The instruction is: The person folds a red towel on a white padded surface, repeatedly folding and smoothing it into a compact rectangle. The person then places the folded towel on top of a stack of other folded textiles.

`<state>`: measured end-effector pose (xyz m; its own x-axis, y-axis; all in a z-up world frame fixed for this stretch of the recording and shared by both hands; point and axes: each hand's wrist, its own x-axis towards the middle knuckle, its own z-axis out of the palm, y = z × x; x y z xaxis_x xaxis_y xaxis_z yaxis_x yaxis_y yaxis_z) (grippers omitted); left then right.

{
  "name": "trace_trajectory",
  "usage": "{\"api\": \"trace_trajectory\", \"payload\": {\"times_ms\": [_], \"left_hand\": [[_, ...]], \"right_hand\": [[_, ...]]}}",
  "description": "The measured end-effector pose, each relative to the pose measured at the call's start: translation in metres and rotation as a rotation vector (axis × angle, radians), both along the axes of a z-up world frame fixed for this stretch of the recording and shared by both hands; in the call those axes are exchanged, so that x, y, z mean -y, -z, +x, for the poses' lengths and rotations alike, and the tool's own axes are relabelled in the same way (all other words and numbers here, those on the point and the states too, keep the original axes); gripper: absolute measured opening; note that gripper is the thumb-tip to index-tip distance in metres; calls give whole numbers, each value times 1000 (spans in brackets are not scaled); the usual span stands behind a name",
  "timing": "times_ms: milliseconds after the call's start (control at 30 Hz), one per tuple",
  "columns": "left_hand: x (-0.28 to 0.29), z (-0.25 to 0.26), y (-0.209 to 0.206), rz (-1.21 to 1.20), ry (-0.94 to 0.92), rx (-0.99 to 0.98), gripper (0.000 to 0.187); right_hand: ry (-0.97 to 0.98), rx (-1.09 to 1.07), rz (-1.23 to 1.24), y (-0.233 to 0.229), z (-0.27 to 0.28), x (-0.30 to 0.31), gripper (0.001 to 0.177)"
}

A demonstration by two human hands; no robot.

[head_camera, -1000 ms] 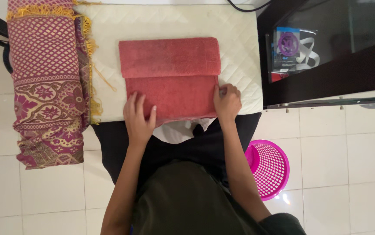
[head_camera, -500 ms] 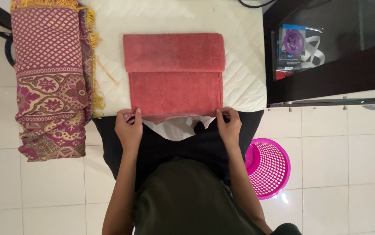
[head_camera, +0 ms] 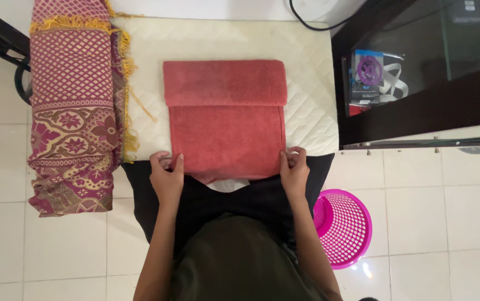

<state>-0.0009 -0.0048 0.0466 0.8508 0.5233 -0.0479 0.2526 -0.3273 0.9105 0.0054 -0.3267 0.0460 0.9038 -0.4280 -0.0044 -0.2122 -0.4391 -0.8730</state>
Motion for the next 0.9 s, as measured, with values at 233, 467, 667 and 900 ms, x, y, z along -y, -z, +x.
{"api": "trace_trajectory", "payload": {"times_ms": [233,467,667,900], "left_hand": [[15,25,-45,335,93,204,24],[18,99,-67,471,473,421,27],[8,184,-94,596,823,236,82],[-5,205,-81,757,915,147,110]], "right_hand": [[-68,180,-448,-33,17,-19,22],[-441,420,-386,-64,108,-32,34],[-936,-54,-696,-101,205,-33,104],[-848,-187,-918,-97,218,-26,123]]}}
